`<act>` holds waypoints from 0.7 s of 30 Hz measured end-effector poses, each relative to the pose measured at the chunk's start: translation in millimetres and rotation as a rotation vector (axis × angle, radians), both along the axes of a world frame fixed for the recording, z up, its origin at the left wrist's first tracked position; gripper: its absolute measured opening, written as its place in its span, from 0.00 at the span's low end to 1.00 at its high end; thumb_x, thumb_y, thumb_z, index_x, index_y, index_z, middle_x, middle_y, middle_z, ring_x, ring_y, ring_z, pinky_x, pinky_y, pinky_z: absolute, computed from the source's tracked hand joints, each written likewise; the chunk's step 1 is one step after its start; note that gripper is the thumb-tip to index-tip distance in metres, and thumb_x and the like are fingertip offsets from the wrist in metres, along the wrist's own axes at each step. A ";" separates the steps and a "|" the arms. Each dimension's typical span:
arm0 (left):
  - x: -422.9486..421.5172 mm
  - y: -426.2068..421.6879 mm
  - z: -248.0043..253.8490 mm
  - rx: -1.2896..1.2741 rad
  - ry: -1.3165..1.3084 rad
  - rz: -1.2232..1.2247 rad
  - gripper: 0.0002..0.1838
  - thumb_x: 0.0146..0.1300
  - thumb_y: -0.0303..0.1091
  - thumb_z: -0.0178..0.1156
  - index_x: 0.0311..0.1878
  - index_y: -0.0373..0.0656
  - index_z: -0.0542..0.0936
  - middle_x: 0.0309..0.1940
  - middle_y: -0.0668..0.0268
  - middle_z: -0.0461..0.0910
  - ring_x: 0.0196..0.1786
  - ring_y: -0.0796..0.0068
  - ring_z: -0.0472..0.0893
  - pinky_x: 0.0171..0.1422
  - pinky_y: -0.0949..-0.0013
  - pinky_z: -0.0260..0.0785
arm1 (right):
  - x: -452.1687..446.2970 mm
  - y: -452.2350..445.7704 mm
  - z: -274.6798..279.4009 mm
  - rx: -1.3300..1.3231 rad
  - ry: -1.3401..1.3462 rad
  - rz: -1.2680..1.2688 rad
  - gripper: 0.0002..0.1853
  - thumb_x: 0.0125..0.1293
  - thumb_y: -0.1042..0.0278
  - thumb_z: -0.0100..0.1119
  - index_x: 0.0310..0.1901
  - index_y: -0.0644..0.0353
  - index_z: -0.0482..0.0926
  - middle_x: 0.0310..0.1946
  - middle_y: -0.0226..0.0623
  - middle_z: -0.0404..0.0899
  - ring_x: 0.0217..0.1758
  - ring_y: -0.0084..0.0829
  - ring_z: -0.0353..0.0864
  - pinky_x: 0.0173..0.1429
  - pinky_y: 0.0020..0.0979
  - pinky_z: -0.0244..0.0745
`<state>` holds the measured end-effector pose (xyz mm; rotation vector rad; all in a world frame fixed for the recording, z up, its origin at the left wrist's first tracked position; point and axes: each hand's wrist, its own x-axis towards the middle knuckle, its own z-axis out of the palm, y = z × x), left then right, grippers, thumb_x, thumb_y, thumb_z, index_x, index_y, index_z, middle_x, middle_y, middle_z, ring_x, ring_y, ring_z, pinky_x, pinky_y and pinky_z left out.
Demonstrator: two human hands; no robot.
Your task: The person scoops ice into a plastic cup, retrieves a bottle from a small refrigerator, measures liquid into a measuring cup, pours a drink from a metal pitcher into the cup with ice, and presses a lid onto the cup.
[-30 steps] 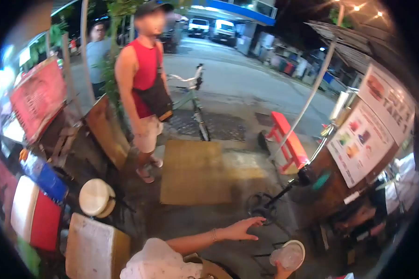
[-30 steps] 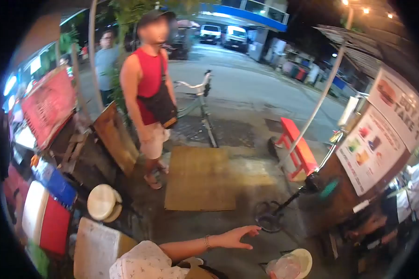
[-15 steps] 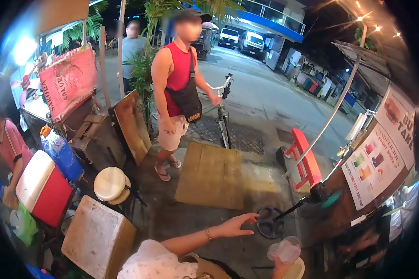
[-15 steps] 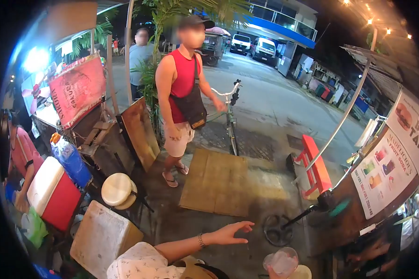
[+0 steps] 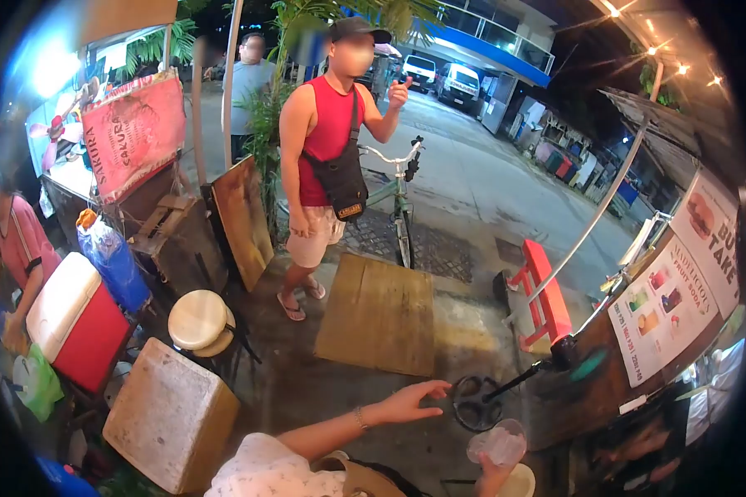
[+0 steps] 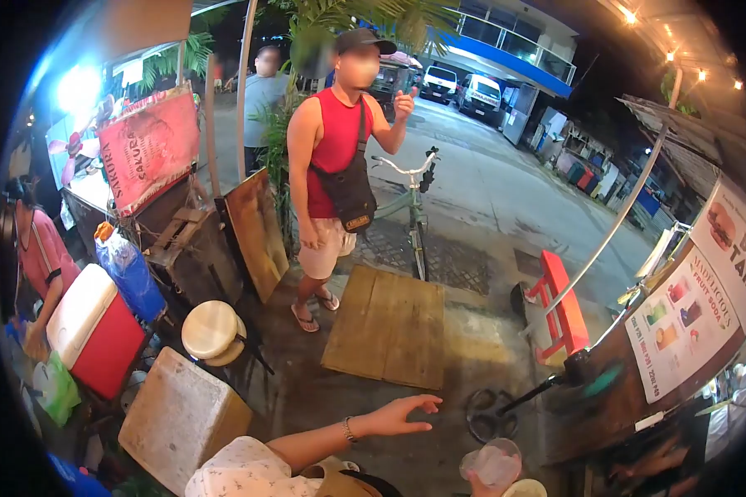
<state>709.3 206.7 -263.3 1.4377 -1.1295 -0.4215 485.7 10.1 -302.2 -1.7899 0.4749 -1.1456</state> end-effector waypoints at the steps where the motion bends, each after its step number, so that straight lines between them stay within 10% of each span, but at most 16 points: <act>1: 0.1 0.4 -2.0 0.000 0.000 0.005 0.30 0.57 0.39 0.60 0.61 0.44 0.62 0.47 0.62 0.74 0.52 0.69 0.73 0.59 0.65 0.63 | -0.4 0.0 -0.5 0.003 0.003 -0.002 0.52 0.32 0.57 0.78 0.58 0.63 0.56 0.55 0.40 0.61 0.57 0.36 0.64 0.61 0.38 0.60; 21: -25.3 -35.2 0.3 0.089 -0.041 -0.234 0.35 0.52 0.46 0.64 0.60 0.43 0.63 0.51 0.59 0.72 0.56 0.63 0.71 0.60 0.62 0.61 | -29.5 12.5 22.9 0.066 0.090 -0.077 0.51 0.31 0.61 0.79 0.58 0.61 0.57 0.53 0.37 0.63 0.56 0.34 0.64 0.60 0.36 0.62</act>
